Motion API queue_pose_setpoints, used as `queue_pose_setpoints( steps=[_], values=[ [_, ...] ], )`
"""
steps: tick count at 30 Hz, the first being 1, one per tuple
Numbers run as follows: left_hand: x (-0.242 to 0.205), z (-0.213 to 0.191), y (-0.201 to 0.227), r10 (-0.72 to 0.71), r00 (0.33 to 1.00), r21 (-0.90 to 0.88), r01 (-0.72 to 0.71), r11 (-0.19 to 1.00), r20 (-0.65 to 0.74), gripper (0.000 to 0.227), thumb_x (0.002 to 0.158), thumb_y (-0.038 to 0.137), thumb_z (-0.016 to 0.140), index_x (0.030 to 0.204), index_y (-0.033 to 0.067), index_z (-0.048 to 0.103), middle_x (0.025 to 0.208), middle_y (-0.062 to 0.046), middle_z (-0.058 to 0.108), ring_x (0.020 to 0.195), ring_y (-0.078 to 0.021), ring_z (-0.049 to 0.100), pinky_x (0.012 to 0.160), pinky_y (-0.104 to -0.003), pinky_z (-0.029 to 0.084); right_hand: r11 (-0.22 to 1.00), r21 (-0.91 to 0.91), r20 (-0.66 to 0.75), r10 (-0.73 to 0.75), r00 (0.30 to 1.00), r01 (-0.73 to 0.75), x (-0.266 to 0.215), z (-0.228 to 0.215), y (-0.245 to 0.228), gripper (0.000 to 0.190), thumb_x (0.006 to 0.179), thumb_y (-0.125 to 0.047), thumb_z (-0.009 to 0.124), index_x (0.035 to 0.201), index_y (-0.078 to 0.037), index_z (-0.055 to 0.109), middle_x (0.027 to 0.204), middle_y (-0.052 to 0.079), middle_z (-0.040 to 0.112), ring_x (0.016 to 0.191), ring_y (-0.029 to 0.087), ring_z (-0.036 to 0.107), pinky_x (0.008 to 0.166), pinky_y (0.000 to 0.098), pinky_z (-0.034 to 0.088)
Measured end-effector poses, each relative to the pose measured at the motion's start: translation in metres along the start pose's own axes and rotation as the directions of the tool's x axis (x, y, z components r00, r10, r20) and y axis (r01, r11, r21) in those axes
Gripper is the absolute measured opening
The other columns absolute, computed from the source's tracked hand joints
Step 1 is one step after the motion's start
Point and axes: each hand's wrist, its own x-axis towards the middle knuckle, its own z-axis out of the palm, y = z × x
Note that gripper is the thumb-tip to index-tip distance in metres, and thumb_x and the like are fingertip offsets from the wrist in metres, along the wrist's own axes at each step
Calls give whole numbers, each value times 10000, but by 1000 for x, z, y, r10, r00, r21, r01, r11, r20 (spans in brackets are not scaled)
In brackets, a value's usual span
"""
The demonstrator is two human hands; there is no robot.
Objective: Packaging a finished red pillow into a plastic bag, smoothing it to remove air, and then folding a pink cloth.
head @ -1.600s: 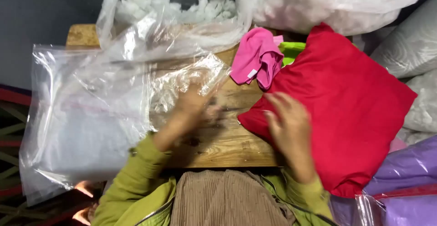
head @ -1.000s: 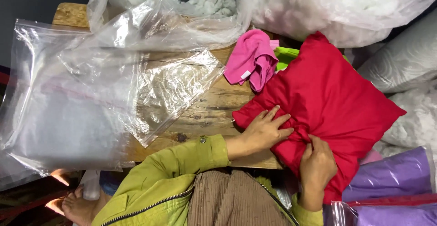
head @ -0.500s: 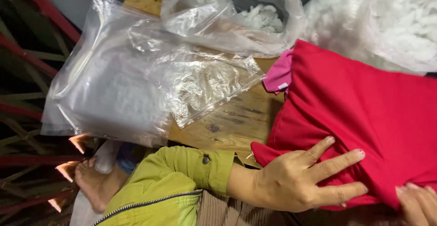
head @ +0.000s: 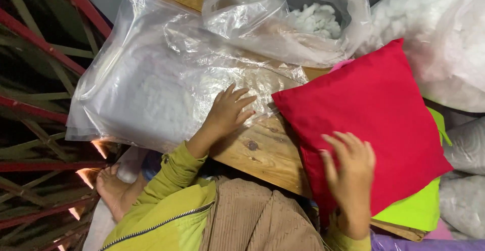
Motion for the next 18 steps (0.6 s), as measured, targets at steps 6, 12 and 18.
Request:
queue_pose_setpoints(
  steps=[6,12,18],
  values=[
    [-2,1,9,-18,942,267,-76,961,334,532,1023,583,340,1513,404,442,1652,-20,330,1530,-466,152,1149,-746,105,987,-59,78,154,985,-150,37,64,-20,794,815,-429,785,1530,-215,514,1544,305,414,1412,646,300,1061,851,209],
    [0,13,1,-33,954,264,-49,963,298,437,1059,493,334,1465,451,489,1628,10,377,1523,-439,206,1145,-735,147,952,-246,38,194,980,-179,27,125,45,678,850,-262,775,1491,-381,590,1339,72,632,1092,398,629,844,550,568],
    [13,26,-14,-115,902,122,70,990,417,444,1061,523,315,1484,503,447,1652,36,331,1538,-457,136,1123,-785,72,957,126,-159,278,947,-260,17,104,102,595,918,-70,732,1342,-487,722,967,-36,559,899,246,674,792,405,576]
  ],
)
